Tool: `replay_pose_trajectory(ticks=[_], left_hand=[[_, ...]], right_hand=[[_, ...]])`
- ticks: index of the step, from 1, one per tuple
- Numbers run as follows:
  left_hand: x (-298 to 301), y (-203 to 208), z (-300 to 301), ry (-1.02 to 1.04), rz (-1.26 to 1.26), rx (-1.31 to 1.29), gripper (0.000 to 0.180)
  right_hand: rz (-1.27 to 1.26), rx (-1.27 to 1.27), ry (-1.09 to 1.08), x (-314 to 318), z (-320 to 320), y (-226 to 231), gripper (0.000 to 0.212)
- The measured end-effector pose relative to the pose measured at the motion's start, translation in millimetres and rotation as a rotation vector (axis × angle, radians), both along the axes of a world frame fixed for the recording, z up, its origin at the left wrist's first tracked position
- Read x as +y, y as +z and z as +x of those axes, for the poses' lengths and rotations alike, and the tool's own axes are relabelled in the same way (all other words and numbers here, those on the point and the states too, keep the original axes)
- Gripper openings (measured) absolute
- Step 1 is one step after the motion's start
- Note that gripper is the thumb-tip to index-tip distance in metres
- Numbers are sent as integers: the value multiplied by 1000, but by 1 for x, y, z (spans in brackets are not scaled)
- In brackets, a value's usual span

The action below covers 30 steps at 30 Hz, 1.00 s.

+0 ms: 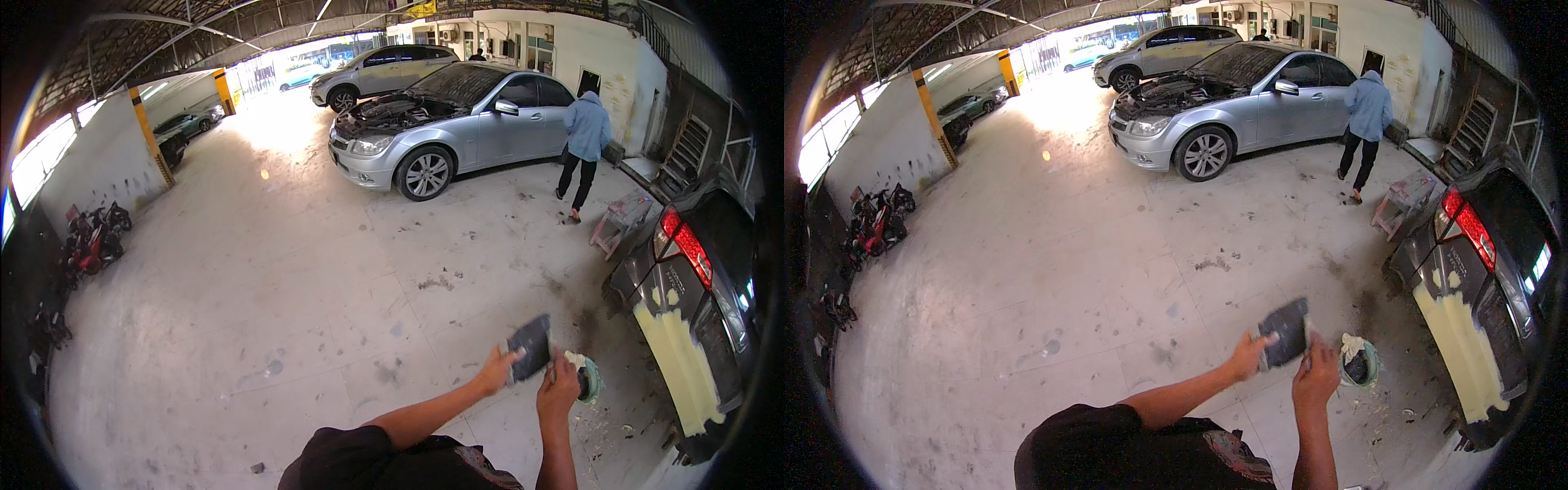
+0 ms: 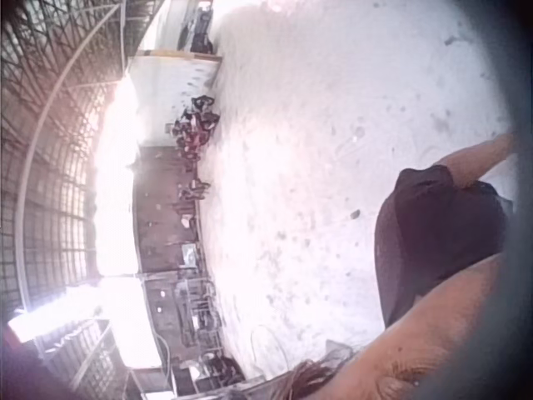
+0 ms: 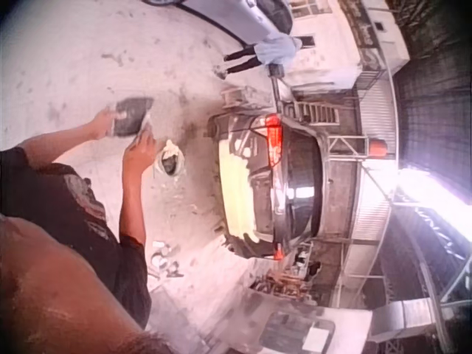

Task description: The person applies a yellowish body filler to the rear bumper of a car using a putty knife. They spread the material evenly across the surface, occasionally pausing to reload the tool from a container.

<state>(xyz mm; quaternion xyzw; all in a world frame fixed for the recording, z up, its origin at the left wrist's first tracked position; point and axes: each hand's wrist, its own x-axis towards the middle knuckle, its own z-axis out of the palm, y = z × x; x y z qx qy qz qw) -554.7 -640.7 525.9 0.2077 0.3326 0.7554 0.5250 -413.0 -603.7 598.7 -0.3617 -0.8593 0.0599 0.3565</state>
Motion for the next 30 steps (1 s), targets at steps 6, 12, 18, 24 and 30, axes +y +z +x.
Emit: replay_pose_trajectory(ticks=[6, 12, 18, 24, 30], left_hand=[[-10, 26, -45, -261, 53, -19, 68], [-35, 26, -22, -372, -239, 688, 52], [-27, 28, -49, -175, -55, -62, 40], [-44, 19, -52, -344, -239, 462, 54], [-29, 22, -28, -242, -116, 441, 51]], right_hand=[[-4, -36, 177, -16, 10, -5, 59], [-44, 88, 325, 2, 8, 29, 49], [-35, -14, 271, -27, 23, 8, 51], [-14, 68, 324, -19, 15, 25, 51], [48, 92, 233, -25, 26, 12, 55]])
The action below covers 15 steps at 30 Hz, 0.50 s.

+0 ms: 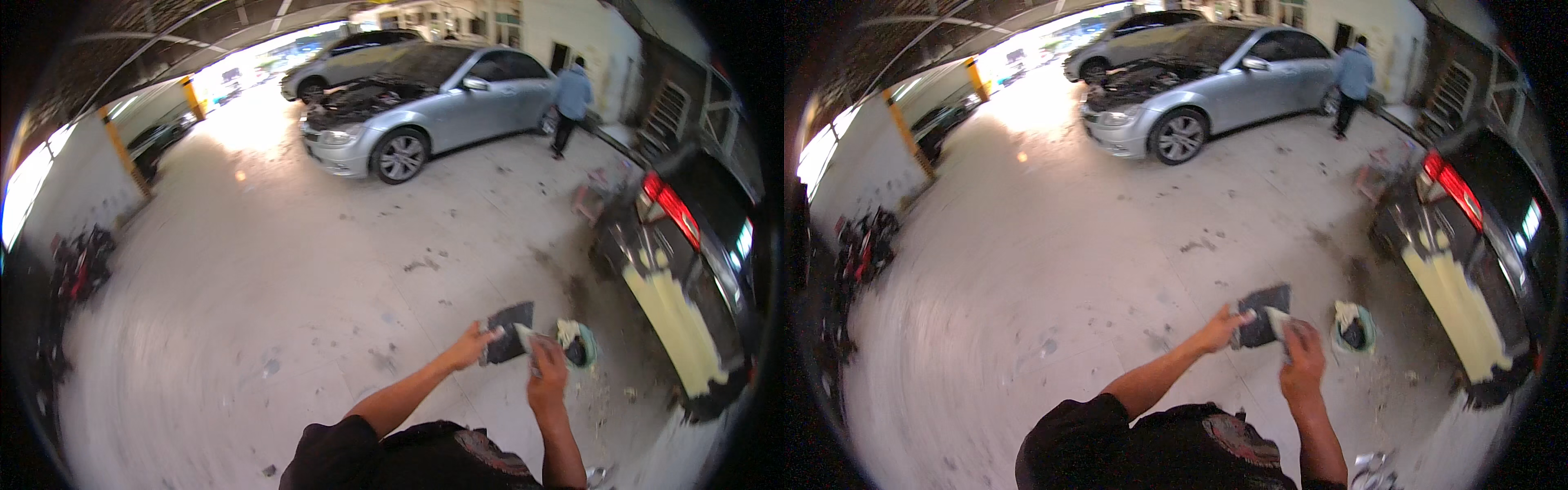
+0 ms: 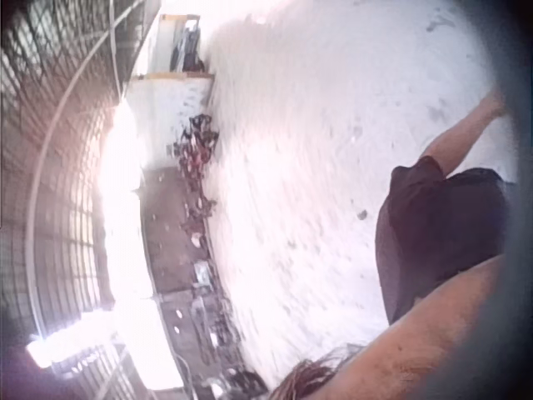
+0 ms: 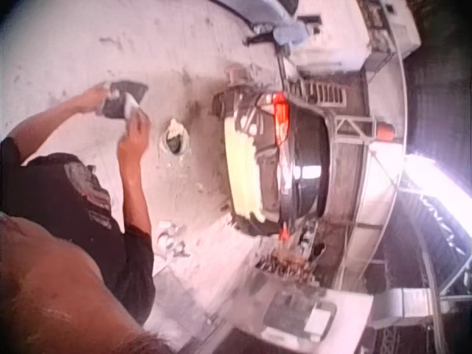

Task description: The person applies a yellowish body filler to the rear bumper of a car using a putty knife. They spread the material evenly across the surface, occasionally pausing to reload the tool from a container.

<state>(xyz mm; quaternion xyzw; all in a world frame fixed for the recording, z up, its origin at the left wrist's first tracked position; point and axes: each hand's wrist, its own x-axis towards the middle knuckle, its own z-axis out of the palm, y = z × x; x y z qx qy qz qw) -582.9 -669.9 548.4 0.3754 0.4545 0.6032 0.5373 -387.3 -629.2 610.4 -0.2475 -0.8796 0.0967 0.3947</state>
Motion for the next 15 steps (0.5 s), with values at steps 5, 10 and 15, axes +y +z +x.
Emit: replay_pose_trajectory(ticks=[5, 10, 15], left_hand=[[-12, 23, 2, 20, 97, -125, 38], [4, 6, -1, 64, 24, -254, 40], [4, 22, 0, -194, 94, 166, 32]], right_hand=[[-264, -51, -233, 22, -12, -6, 57], [151, -53, -196, -29, -29, 5, 53], [-95, -29, -288, -6, -23, 9, 52]])
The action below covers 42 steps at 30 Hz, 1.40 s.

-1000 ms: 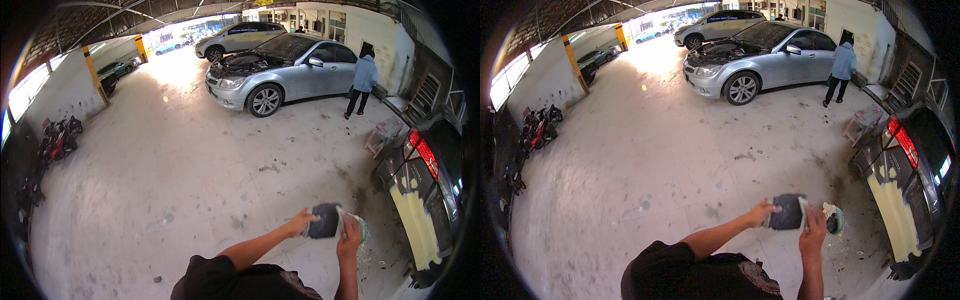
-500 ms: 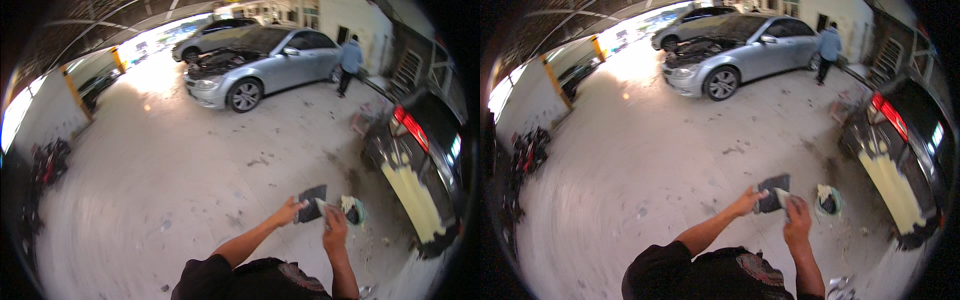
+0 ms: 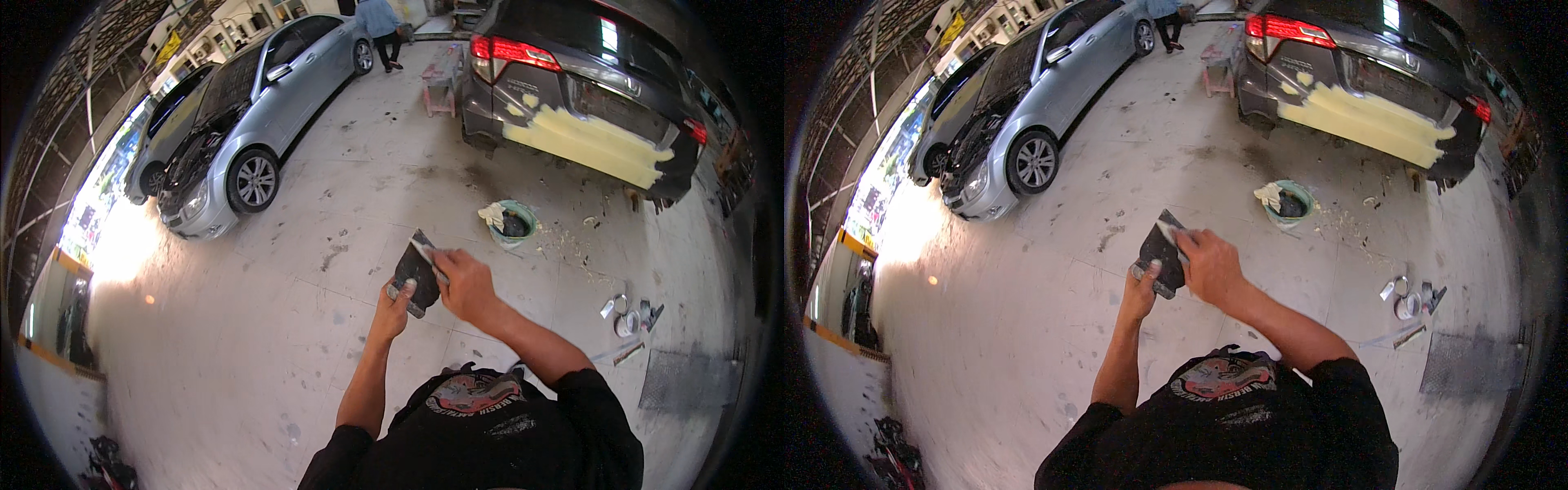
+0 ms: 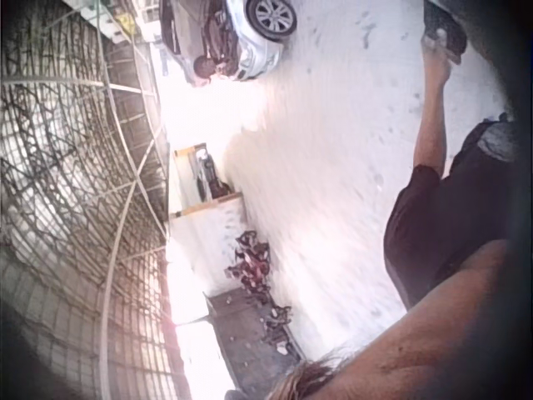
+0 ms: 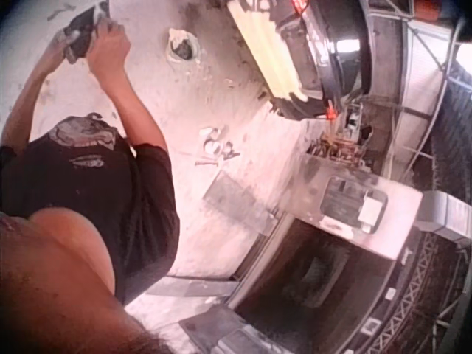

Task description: The person applies a yellowish body filler to the rear bumper of a car using a putty knife. They spread the material evenly across the surface, occasionally pausing to reload the tool from a container.

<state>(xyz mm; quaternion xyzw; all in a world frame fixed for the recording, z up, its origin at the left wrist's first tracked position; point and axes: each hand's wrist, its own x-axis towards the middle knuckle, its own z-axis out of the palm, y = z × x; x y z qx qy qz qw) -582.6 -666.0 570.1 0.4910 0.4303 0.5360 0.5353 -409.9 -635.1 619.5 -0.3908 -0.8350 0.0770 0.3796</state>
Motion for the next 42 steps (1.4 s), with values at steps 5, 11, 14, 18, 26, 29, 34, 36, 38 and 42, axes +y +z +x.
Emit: replay_pose_trajectory(ticks=[5, 11, 14, 18, 26, 29, 34, 36, 38, 42], left_hand=[[-2, -14, 10, 49, 25, 200, 31], [-27, -14, -14, 81, -63, 276, 41], [-26, -25, -9, 56, -108, 455, 43], [-41, 7, 17, -42, 312, 412, 56], [-66, -15, 15, 439, 108, 348, 67], [-82, -27, 25, 514, 164, 363, 67], [-91, -3, 35, 533, 152, 387, 67], [-90, -4, 40, 529, 162, 477, 67], [-80, -21, 43, 492, 234, 453, 67], [-66, -28, 56, 250, 623, 685, 66]], right_hand=[[119, 40, 67, -22, 5, -2, 48], [-100, 102, 20, 1, 5, -2, 29], [205, 169, 242, 9, 2, -43, 26], [-452, 312, 115, 27, 41, -42, 31], [-198, 76, 628, -19, -31, -34, 38], [-413, 85, 545, -10, -27, -34, 38], [-499, 222, 488, -4, -27, -22, 38], [-539, 266, 442, 0, -22, -24, 39], [-562, 298, 354, 13, -14, -33, 40], [-605, 266, 86, 43, 13, -22, 41]])
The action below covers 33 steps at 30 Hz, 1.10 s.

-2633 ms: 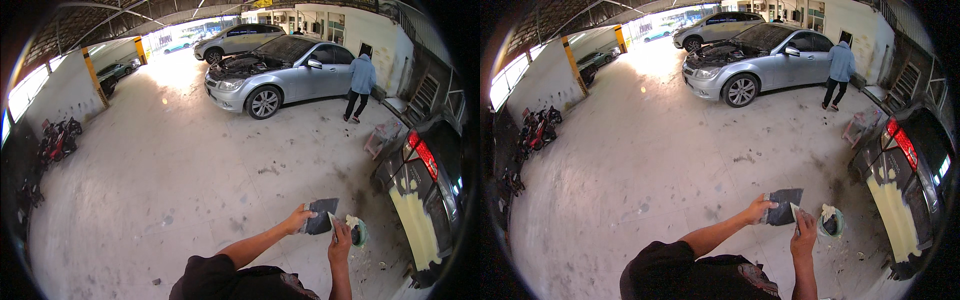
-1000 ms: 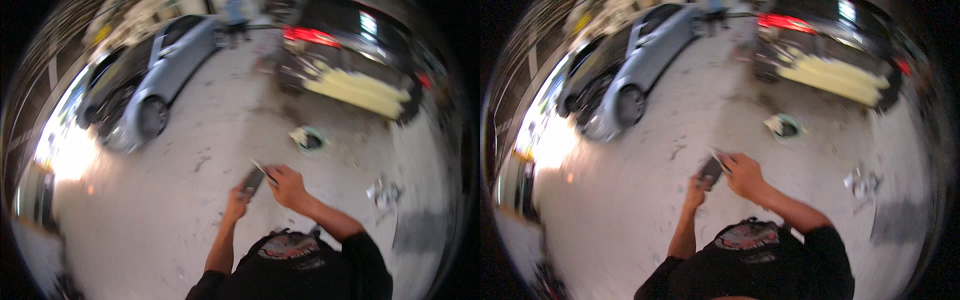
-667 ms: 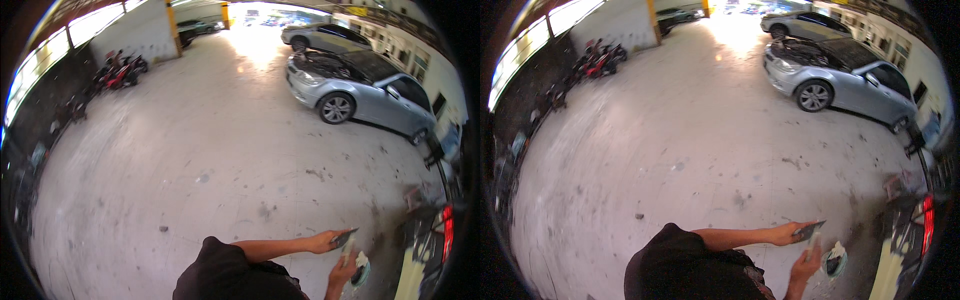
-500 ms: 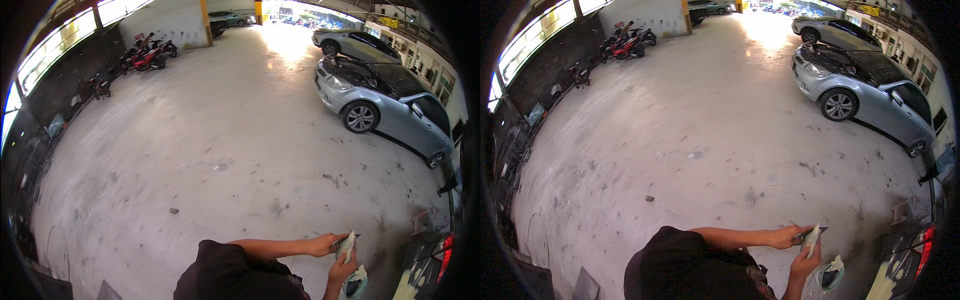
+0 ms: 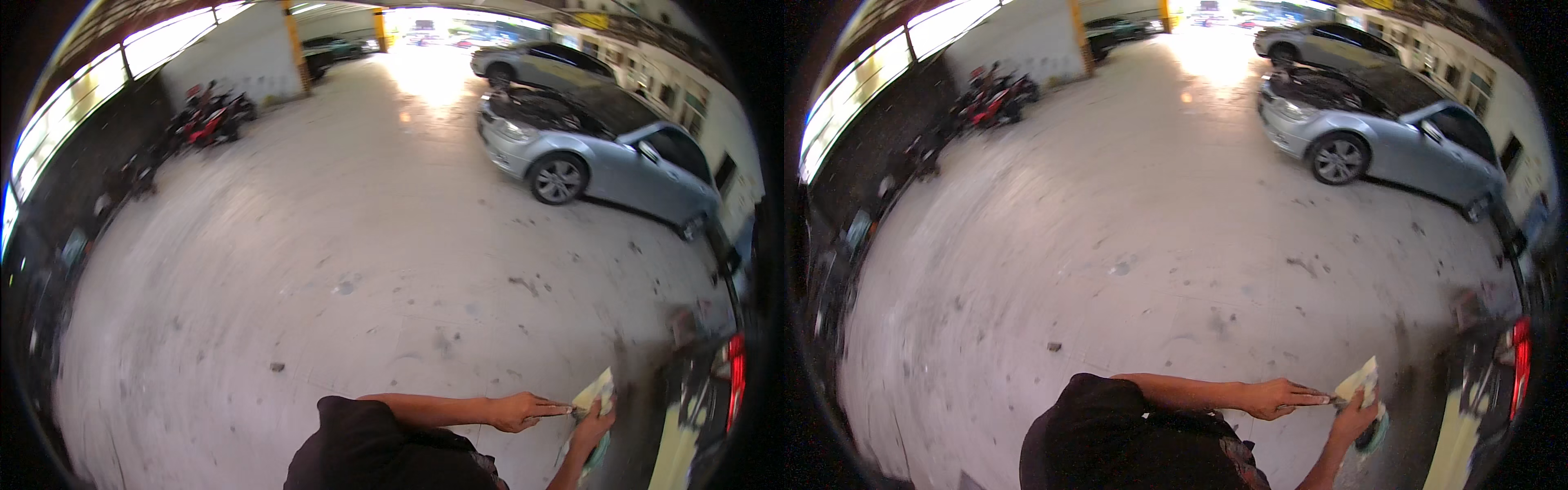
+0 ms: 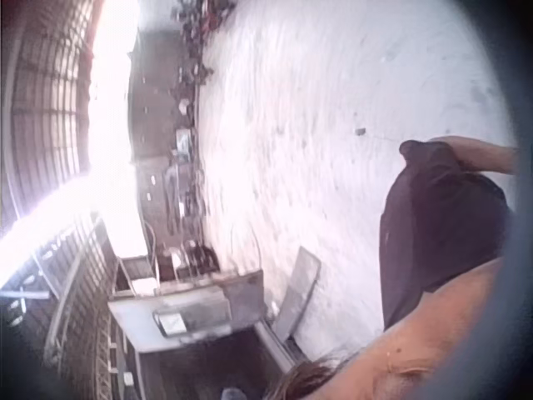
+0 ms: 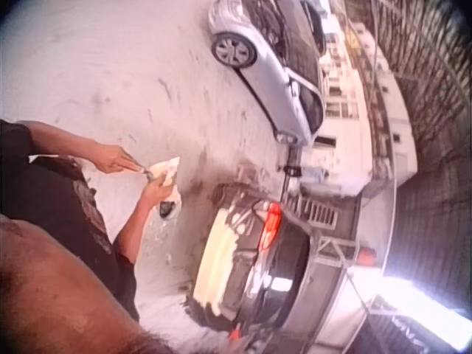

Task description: The person applies a yellowish body filler to the rear bumper of a car using a putty knife. They spread the material evenly across the surface, occasionally pausing to reload the tool from a container.

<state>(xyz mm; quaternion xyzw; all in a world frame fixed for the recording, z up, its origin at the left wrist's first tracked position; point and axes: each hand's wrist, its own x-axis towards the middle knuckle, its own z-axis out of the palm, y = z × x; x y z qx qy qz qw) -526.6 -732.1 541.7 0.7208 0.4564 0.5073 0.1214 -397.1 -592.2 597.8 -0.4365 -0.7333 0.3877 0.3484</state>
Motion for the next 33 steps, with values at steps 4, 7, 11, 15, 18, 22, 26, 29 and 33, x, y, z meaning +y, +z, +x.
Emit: replay_pose_trajectory(ticks=[4, 7, 11, 15, 18, 22, 26, 29, 33], left_hand=[[28, -6, 9, 145, -228, -462, 47], [43, -81, -3, 207, -319, -716, 42], [53, -49, -7, -91, -489, -655, 47], [46, -33, 23, -249, -533, -1045, 42], [64, -16, 55, -241, -727, -1439, 45], [68, -49, 91, -511, -1086, -1292, 54], [41, -54, 105, -774, -1291, -1000, 66], [14, -53, 117, -358, -739, -288, 80], [-12, 8, 131, -197, -23, 399, 105]], right_hand=[[204, 316, 6, -12, 43, -29, 30], [508, -33, 207, -68, 21, -40, 47], [237, -98, -153, -67, 29, -34, 39], [312, -73, -431, -63, 79, -5, 34], [367, 70, -518, -83, 92, -22, 31], [-60, 589, -564, -118, 112, -21, 25], [-16, 582, -533, -112, 146, -14, 24], [-17, 599, -471, -116, 171, -8, 24], [-131, 540, -368, -141, 171, -9, 26]])
